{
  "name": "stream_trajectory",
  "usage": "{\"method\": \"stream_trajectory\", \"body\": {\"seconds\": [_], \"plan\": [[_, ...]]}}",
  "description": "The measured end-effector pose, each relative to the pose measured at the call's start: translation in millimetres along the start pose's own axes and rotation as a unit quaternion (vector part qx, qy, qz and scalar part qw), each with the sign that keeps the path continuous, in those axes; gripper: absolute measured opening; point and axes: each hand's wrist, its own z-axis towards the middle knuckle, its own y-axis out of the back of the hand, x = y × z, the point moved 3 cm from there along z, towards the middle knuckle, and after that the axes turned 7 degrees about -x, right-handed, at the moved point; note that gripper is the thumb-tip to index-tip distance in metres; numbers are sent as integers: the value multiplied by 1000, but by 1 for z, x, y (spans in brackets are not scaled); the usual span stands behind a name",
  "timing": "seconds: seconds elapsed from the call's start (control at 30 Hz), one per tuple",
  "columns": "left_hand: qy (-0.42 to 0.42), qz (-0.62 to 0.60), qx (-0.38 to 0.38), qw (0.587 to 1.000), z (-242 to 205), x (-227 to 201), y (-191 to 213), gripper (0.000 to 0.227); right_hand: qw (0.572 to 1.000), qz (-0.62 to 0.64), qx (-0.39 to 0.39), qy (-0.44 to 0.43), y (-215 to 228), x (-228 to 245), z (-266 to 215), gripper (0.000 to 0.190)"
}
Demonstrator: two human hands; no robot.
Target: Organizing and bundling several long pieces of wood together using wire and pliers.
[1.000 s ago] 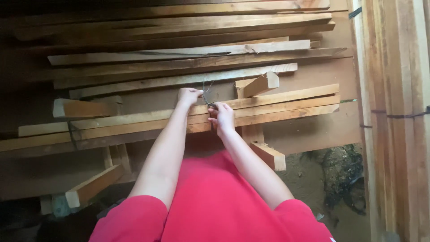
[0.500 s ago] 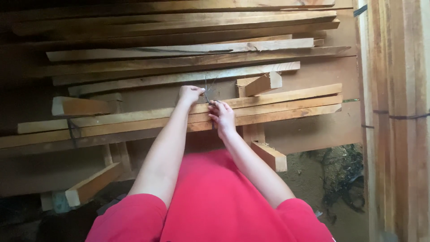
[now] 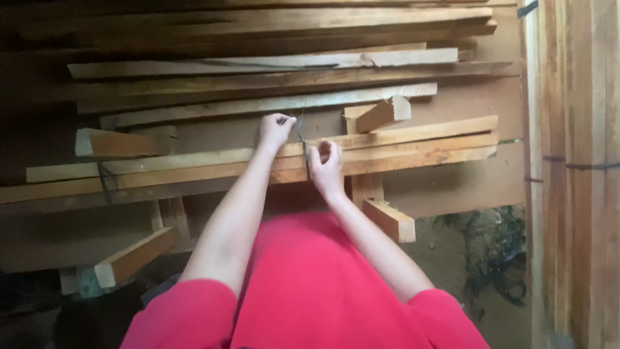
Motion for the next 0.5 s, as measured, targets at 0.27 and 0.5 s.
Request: {"method": "stream_trajectory", "body": {"seconds": [0.27, 0.5], "plan": [[-256, 209, -191, 924, -93, -3, 103, 45, 831, -354, -37, 428, -26, 46, 23, 44], [-283, 272, -213, 895, -95, 46, 114, 43, 789, -456, 41, 409, -18, 77, 25, 63]]}}
